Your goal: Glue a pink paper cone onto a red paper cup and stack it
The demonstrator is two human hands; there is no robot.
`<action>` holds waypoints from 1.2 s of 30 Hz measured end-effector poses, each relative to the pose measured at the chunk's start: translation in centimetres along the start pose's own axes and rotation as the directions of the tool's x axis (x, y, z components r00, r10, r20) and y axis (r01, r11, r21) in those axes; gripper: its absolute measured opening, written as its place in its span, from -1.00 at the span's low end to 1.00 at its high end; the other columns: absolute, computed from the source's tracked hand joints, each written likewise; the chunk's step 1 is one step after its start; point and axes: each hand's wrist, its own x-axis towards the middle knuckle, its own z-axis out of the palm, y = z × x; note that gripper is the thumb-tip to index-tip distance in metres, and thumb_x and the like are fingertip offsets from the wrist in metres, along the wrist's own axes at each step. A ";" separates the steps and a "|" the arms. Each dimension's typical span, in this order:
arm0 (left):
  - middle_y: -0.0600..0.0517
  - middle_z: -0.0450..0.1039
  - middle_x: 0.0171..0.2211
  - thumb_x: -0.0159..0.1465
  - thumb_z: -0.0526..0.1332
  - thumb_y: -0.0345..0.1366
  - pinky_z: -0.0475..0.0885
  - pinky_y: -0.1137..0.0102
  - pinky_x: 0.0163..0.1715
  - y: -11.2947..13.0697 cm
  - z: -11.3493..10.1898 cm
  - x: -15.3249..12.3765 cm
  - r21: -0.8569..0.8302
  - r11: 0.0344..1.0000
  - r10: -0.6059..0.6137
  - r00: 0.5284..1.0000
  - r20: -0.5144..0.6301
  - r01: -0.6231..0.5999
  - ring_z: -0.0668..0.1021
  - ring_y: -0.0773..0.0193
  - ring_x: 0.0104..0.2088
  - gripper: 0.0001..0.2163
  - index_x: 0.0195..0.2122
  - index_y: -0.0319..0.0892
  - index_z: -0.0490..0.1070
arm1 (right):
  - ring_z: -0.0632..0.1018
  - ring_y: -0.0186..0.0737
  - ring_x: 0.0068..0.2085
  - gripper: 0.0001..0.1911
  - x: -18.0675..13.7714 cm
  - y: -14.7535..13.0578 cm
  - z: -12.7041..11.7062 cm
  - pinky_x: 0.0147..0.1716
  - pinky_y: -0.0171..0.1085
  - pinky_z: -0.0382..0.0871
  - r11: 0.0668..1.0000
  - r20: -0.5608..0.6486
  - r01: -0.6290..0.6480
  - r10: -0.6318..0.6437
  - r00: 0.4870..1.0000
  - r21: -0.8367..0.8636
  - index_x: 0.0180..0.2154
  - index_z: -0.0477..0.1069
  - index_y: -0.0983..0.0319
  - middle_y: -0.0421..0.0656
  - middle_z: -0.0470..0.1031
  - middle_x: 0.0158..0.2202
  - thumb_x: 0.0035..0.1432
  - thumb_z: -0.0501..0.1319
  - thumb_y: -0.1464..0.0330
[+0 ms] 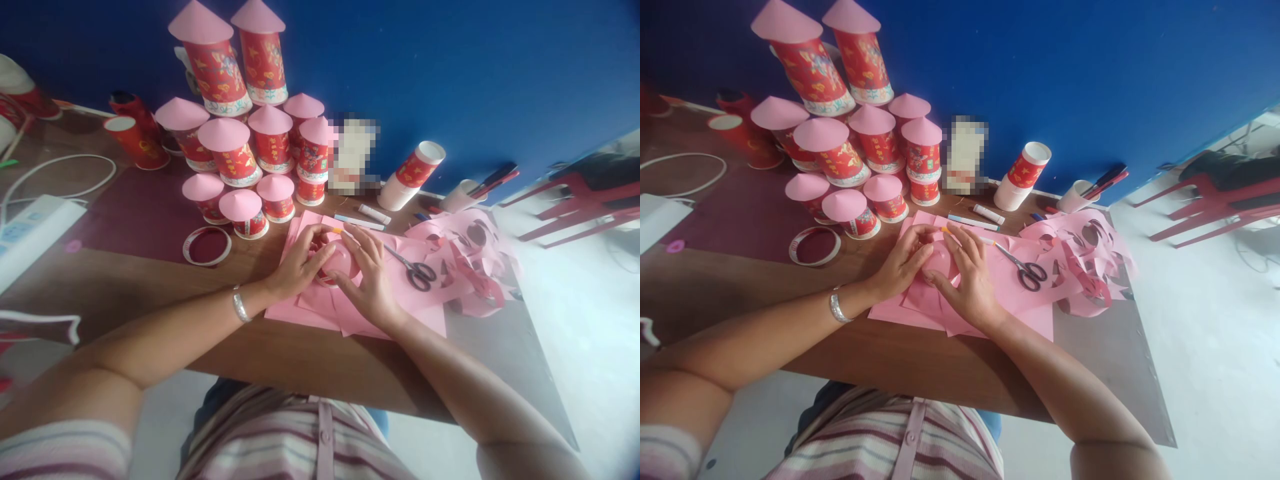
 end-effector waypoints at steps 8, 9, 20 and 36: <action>-0.13 0.44 0.02 0.42 0.21 0.16 0.52 0.25 -0.07 -0.2 -0.1 -0.1 -0.002 1.000 -0.020 1.000 0.015 0.020 0.51 0.15 -0.03 -0.50 0.18 -0.10 0.31 | 0.36 0.16 0.43 -0.34 0.0 0.0 0.1 0.37 0.31 0.36 1.000 -0.025 0.008 -0.008 1.000 0.015 0.46 0.15 -0.01 -0.02 0.38 0.40 0.44 0.23 0.09; -0.13 0.43 0.03 0.42 0.21 0.16 0.52 0.24 -0.06 -0.2 -0.1 0.0 -0.005 1.000 -0.023 1.000 0.020 0.023 0.51 0.15 -0.03 -0.50 0.18 -0.11 0.31 | 0.36 0.15 0.43 -0.34 0.0 -0.1 0.1 0.37 0.30 0.36 1.000 -0.030 0.007 -0.007 1.000 0.022 0.46 0.16 -0.01 -0.02 0.39 0.40 0.44 0.24 0.09; -0.12 0.44 0.04 0.44 0.14 0.22 0.43 0.15 0.15 -0.7 -0.9 0.4 -0.143 0.989 -0.024 0.999 0.029 0.028 0.49 0.11 0.05 -0.47 0.16 -0.11 0.35 | 0.40 0.14 0.42 -0.37 -0.3 1.6 -2.0 0.37 0.29 0.34 0.989 -0.048 -0.068 0.076 0.996 0.134 0.46 0.18 -0.04 -0.03 0.37 0.42 0.48 0.14 -0.02; -0.28 0.19 0.48 0.08 0.57 -0.05 0.28 -0.26 0.43 -0.4 -2.0 0.7 0.225 0.972 -0.028 0.927 0.373 -0.062 0.28 -0.33 0.48 -0.02 0.47 -0.06 0.15 | 0.32 0.14 0.45 -0.41 0.9 1.3 -1.5 0.41 0.30 0.29 0.982 0.072 0.023 -0.037 0.997 0.186 0.32 0.41 -0.01 -0.08 0.35 0.44 0.37 0.30 -0.04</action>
